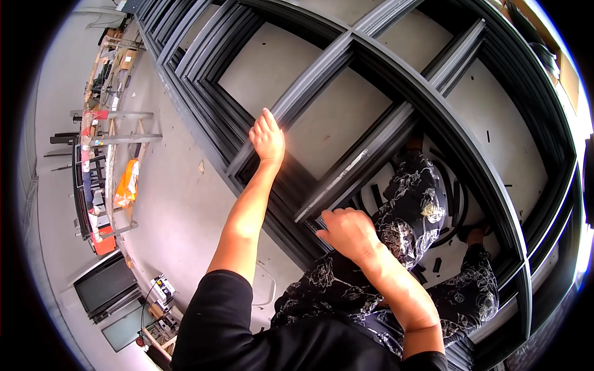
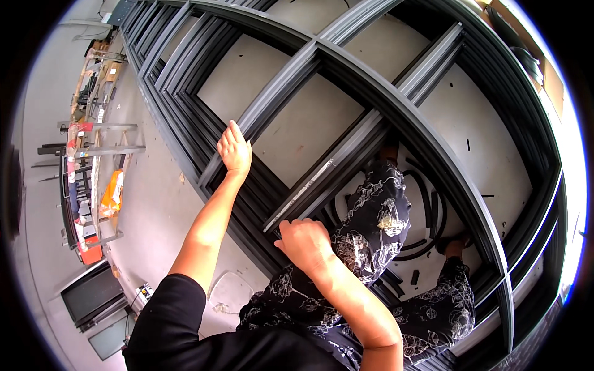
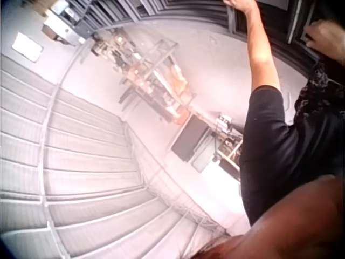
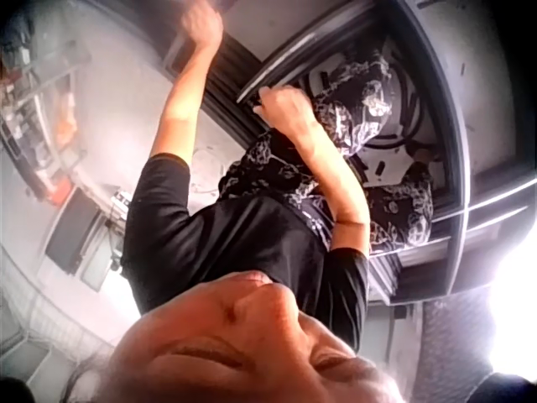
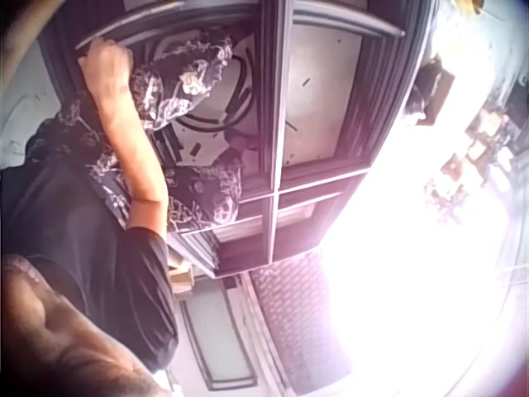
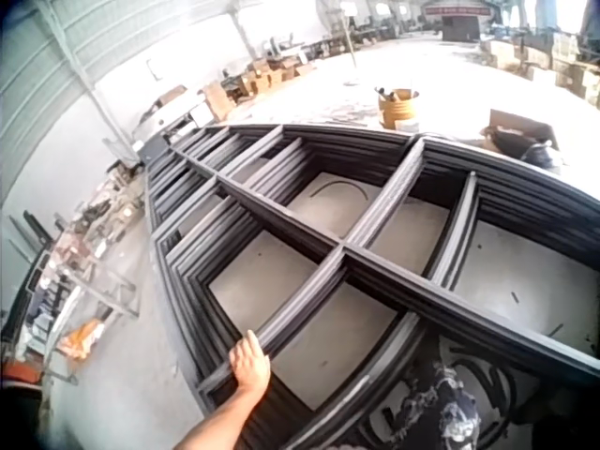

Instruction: The person cuts a rubber seal with shears and presses it into the grooves of several metal frames stacked on a table.

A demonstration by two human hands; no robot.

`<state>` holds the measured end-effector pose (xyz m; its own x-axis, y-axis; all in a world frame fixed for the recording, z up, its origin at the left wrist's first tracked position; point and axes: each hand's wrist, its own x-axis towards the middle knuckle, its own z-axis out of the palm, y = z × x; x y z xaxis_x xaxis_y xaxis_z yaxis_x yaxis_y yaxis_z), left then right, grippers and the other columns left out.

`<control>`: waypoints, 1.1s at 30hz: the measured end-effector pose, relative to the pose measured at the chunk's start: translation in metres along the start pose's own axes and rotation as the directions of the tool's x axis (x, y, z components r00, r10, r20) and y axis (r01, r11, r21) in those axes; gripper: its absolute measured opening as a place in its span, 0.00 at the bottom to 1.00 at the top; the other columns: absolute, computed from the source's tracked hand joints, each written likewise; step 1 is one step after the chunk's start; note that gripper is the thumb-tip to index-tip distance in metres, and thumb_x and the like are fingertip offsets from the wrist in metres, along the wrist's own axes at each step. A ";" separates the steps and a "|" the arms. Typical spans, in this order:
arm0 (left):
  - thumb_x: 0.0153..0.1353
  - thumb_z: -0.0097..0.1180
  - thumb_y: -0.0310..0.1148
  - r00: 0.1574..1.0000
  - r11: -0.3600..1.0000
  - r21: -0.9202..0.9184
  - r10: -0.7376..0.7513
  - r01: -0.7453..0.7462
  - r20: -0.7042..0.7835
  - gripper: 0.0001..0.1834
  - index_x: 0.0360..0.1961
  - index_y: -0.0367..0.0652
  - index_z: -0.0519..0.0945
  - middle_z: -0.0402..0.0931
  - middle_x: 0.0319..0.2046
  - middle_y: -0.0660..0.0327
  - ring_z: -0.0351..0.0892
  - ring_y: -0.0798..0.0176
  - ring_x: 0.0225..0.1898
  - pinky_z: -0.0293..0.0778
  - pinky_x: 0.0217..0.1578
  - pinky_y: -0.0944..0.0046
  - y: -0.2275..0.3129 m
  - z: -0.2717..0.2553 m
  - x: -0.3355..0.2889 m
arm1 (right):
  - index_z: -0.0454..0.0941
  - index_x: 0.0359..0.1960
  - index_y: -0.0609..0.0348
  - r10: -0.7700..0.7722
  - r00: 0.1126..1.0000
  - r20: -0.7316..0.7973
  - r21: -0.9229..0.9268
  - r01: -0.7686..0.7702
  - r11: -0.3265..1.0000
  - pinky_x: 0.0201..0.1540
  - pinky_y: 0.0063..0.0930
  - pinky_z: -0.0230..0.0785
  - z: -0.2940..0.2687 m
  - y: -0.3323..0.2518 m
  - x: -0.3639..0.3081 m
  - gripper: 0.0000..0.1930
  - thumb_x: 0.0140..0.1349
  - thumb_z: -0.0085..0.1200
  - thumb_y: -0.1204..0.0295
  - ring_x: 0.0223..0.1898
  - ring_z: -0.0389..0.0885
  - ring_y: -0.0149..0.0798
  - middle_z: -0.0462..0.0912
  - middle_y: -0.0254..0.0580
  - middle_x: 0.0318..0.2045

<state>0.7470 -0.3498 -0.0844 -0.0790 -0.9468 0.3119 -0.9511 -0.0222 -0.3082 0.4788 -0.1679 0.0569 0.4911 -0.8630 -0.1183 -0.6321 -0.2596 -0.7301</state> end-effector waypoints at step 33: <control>0.48 0.72 0.35 0.999 0.989 0.150 -0.013 0.007 0.040 0.50 0.70 0.35 0.58 0.70 0.59 0.53 0.70 0.53 0.60 0.65 0.62 0.51 -0.059 -0.004 -0.054 | 0.78 0.27 0.60 0.011 1.000 -0.028 0.064 -0.009 0.998 0.36 0.42 0.77 -0.008 -0.001 -0.002 0.18 0.52 0.68 0.57 0.31 0.84 0.51 0.82 0.46 0.24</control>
<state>0.8061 -0.2963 -0.0789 -0.0547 -0.9586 0.2793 -0.8958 -0.0764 -0.4379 0.4731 -0.1691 0.0633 0.4671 -0.8776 -0.1077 -0.5973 -0.2234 -0.7702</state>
